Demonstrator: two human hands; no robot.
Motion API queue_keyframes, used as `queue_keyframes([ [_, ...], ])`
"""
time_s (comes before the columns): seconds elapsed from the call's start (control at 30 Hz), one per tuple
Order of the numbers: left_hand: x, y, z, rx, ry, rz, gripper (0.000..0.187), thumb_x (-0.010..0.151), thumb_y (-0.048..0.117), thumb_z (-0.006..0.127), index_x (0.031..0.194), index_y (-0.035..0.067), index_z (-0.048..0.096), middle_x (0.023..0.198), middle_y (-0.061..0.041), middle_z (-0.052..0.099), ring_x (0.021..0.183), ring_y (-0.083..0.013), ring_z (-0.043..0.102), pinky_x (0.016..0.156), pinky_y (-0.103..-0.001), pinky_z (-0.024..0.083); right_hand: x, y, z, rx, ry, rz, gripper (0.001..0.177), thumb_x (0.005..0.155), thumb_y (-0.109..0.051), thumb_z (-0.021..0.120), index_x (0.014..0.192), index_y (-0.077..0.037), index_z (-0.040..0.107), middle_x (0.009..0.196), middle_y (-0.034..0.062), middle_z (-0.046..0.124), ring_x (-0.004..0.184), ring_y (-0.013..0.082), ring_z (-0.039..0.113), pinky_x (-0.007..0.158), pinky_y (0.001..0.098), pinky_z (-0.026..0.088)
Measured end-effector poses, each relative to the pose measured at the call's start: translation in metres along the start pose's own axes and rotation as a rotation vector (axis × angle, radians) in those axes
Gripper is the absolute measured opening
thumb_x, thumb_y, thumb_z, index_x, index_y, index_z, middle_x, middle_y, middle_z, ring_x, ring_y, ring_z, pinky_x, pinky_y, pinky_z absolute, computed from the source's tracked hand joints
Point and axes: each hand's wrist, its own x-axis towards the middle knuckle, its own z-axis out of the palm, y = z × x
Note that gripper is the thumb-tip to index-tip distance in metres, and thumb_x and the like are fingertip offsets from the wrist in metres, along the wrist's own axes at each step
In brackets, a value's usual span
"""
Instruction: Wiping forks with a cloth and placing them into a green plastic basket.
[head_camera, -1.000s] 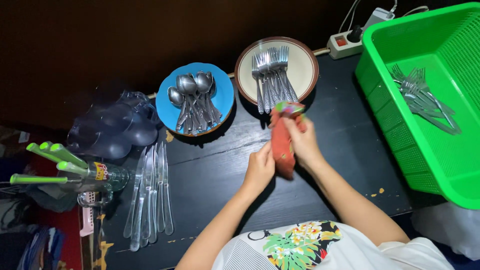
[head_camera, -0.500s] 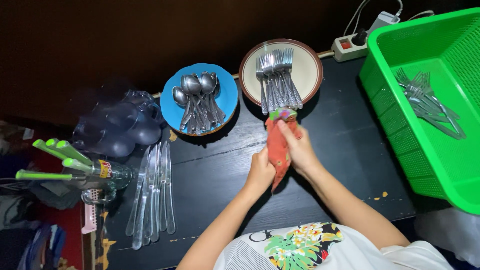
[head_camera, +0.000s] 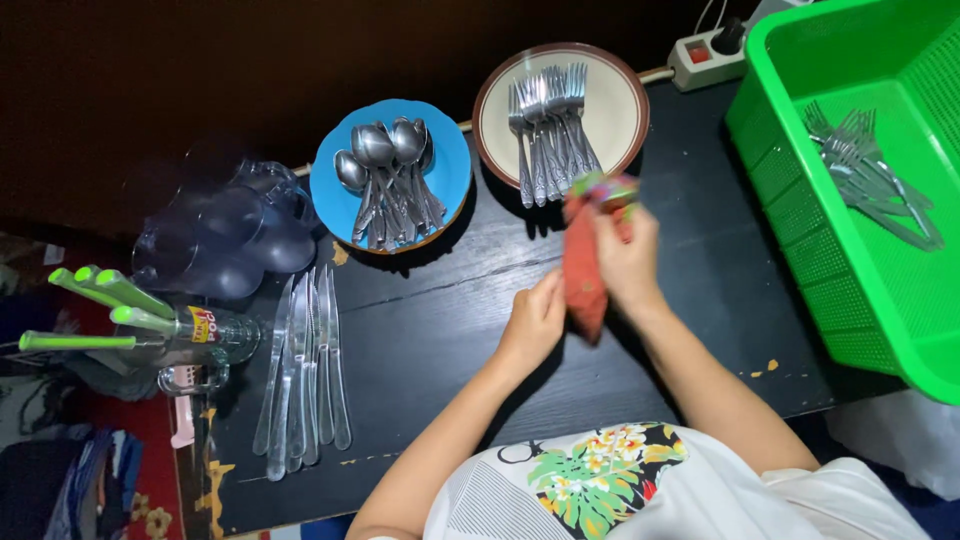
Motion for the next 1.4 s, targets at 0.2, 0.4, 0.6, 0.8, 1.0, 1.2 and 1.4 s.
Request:
queue_keyframes([
  [0.2, 0.0, 0.001, 0.002, 0.003, 0.071, -0.148, 0.027, 0.11, 0.017, 0.047, 0.092, 0.003, 0.062, 0.068, -0.011, 0.058, 0.061, -0.0179, 0.055, 0.06, -0.037, 0.047, 0.008, -0.048, -0.016, 0.25, 0.131, 0.042, 0.048, 0.104, -0.05, 0.061, 0.12, -0.005, 0.056, 0.101, 0.0038, 0.069, 0.085, 0.0136, 0.067, 0.07, 0.0315, 0.057],
  [0.4, 0.008, 0.015, -0.012, -0.082, 0.087, -0.027, 0.02, 0.101, 0.014, 0.055, 0.113, -0.001, 0.062, 0.093, -0.014, 0.07, 0.089, -0.0212, 0.067, 0.079, -0.037, 0.053, -0.03, -0.021, 0.031, 0.342, -0.309, 0.225, 0.042, 0.106, -0.042, 0.059, 0.123, -0.003, 0.065, 0.106, 0.0022, 0.07, 0.09, 0.0093, 0.066, 0.081, 0.0271, 0.055],
  [0.6, 0.01, 0.026, -0.02, 0.033, 0.162, -0.007, 0.035, 0.099, 0.015, 0.06, 0.131, 0.0, 0.059, 0.123, -0.019, 0.07, 0.118, -0.0268, 0.067, 0.103, -0.038, 0.051, -0.034, -0.04, 0.025, -0.261, -0.15, -0.117, 0.03, 0.106, -0.031, 0.063, 0.1, -0.004, 0.071, 0.08, 0.0011, 0.069, 0.07, 0.0091, 0.063, 0.066, 0.0295, 0.051],
  [0.8, 0.047, 0.059, -0.059, 0.06, 0.236, 0.224, 0.036, 0.107, 0.022, 0.052, 0.132, -0.002, 0.062, 0.13, -0.018, 0.07, 0.133, -0.0281, 0.06, 0.124, -0.042, 0.023, -0.039, -0.058, 0.029, -0.388, -0.357, -0.101, 0.035, 0.101, -0.035, 0.063, 0.089, -0.004, 0.073, 0.069, 0.0012, 0.068, 0.06, 0.0132, 0.064, 0.057, 0.0312, 0.05],
  [1.0, 0.061, 0.049, -0.075, -0.216, 0.349, 0.161, 0.039, 0.111, 0.031, 0.05, 0.116, -0.001, 0.072, 0.117, -0.012, 0.076, 0.12, -0.0211, 0.067, 0.116, -0.039, 0.037, -0.043, -0.07, 0.016, 0.441, -0.947, 0.609, 0.033, 0.108, -0.035, 0.06, 0.098, -0.004, 0.067, 0.069, -0.0005, 0.065, 0.062, 0.0162, 0.062, 0.065, 0.0325, 0.054],
  [1.2, 0.059, 0.068, -0.065, -0.27, 0.228, 0.102, 0.04, 0.11, 0.033, 0.051, 0.109, 0.0, 0.075, 0.111, -0.009, 0.077, 0.114, -0.0185, 0.068, 0.116, -0.043, 0.037, -0.046, -0.075, 0.019, 0.52, -0.863, 0.665, 0.029, 0.104, -0.034, 0.06, 0.1, -0.005, 0.063, 0.067, 0.0036, 0.064, 0.06, 0.0216, 0.063, 0.062, 0.0407, 0.052],
  [1.4, 0.058, 0.082, -0.053, -0.01, 0.33, 0.145, 0.042, 0.11, 0.033, 0.047, 0.102, 0.005, 0.076, 0.101, -0.004, 0.079, 0.113, -0.0171, 0.072, 0.128, -0.053, -0.007, -0.037, -0.085, 0.006, -0.69, -0.532, -0.302, 0.036, 0.101, -0.038, 0.062, 0.091, -0.005, 0.073, 0.067, 0.0111, 0.064, 0.059, 0.0246, 0.063, 0.056, 0.0411, 0.049],
])
